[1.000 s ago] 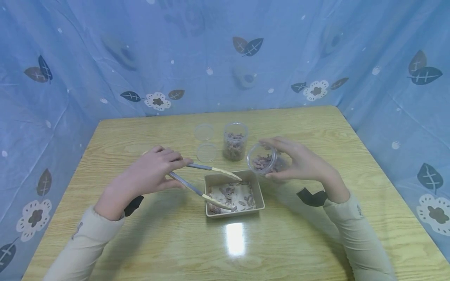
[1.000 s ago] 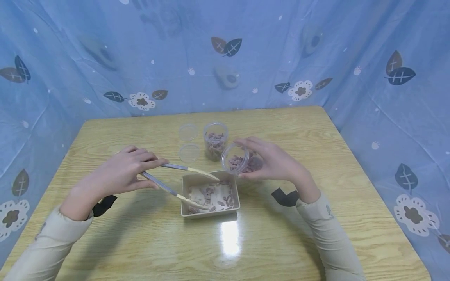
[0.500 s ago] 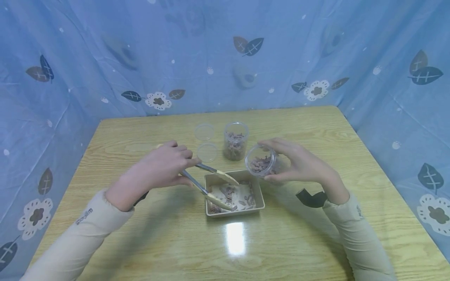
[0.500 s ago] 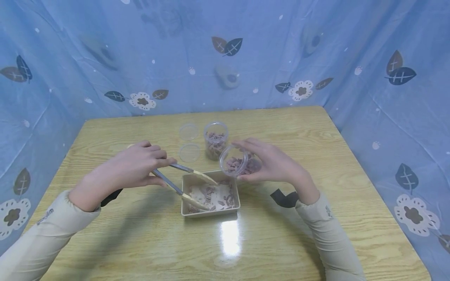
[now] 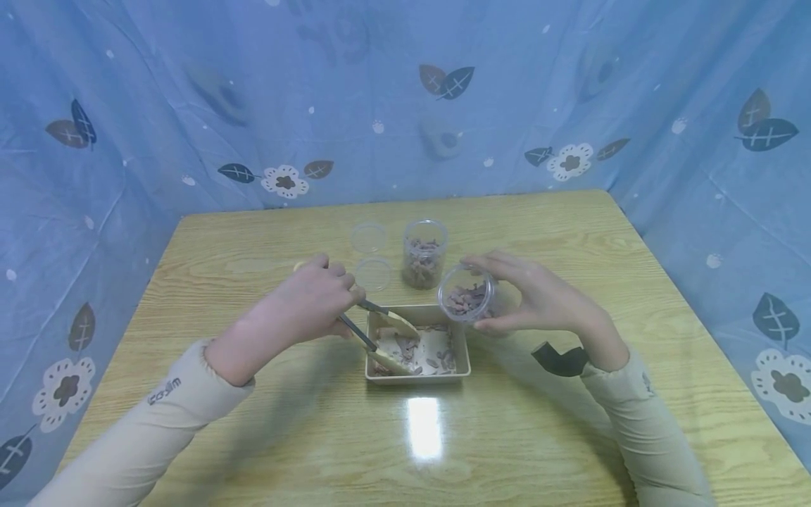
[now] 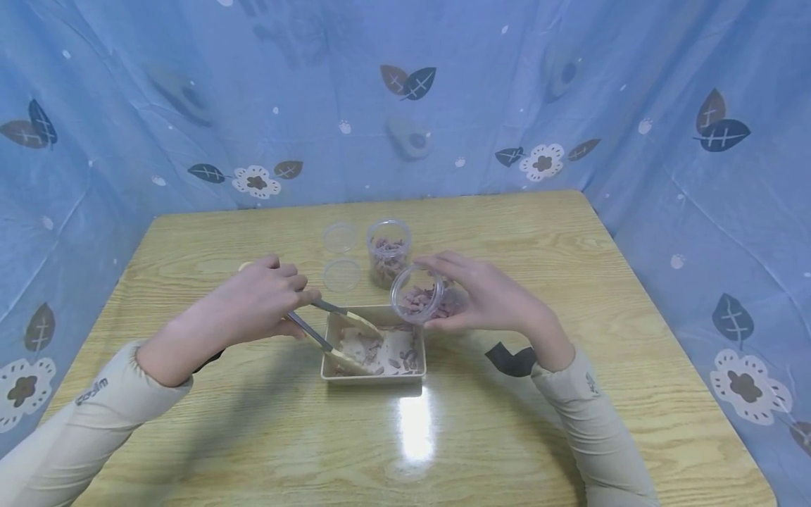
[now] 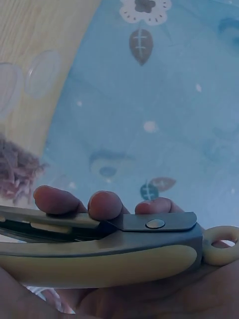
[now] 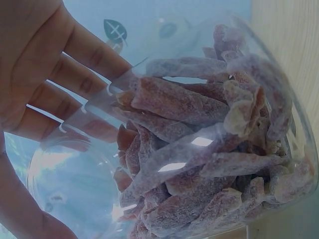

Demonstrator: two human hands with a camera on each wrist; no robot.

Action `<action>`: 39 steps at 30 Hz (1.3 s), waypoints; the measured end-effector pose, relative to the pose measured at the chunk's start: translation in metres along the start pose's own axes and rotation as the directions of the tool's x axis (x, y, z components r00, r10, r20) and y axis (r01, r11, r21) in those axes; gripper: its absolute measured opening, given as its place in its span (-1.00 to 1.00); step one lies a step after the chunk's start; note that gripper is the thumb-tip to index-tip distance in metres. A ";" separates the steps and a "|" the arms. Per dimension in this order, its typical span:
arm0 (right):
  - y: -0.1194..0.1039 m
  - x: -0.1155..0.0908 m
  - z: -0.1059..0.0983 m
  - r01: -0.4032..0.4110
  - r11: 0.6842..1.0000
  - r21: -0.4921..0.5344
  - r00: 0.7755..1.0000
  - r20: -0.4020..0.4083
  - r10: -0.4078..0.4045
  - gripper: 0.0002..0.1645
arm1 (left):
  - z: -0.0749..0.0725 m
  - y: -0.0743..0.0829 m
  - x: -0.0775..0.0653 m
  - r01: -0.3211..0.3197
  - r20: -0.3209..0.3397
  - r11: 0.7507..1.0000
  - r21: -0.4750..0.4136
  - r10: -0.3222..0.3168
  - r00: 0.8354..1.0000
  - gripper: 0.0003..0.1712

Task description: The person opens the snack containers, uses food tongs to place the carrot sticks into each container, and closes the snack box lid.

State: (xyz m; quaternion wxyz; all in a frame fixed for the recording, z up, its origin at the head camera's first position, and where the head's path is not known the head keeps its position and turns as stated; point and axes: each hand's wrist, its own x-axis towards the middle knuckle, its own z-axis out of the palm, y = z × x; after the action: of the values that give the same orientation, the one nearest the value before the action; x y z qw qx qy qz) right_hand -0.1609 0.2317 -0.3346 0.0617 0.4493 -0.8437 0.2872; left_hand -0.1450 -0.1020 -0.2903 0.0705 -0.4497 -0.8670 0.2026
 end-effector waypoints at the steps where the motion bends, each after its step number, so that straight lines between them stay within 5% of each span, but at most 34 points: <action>1: 0.000 0.000 0.000 0.003 1.000 0.003 1.000 0.000 -0.003 0.03 | 0.000 0.000 0.000 -0.004 -0.003 1.000 0.003 0.004 1.000 -0.34; 15: -0.003 -0.001 -0.002 -0.005 1.000 0.004 1.000 0.010 0.005 0.04 | 0.005 -0.004 -0.006 -0.048 -0.085 0.998 -0.030 0.045 0.995 -0.50; 24: -0.001 -0.001 -0.003 -0.015 1.000 0.014 1.000 0.014 0.015 0.03 | 0.013 -0.012 -0.018 -0.027 -0.158 0.995 -0.100 0.011 0.987 -0.52; 32: 0.002 -0.001 -0.002 -0.017 1.000 0.019 1.000 0.015 0.017 0.03 | 0.014 -0.017 -0.033 0.020 -0.246 0.980 -0.199 -0.070 0.967 -0.53; 39: 0.009 -0.002 0.000 -0.036 0.999 0.017 0.999 0.019 0.036 0.03 | 0.010 -0.024 -0.046 0.046 -0.339 0.968 -0.246 -0.130 0.932 -0.53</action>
State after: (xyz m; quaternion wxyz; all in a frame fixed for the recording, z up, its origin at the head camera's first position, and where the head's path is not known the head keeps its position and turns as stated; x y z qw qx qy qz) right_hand -0.1671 0.2368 -0.3389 0.0446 0.4373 -0.8497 0.2913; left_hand -0.1388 -0.1542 -0.2866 0.1804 -0.4443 -0.8774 0.0118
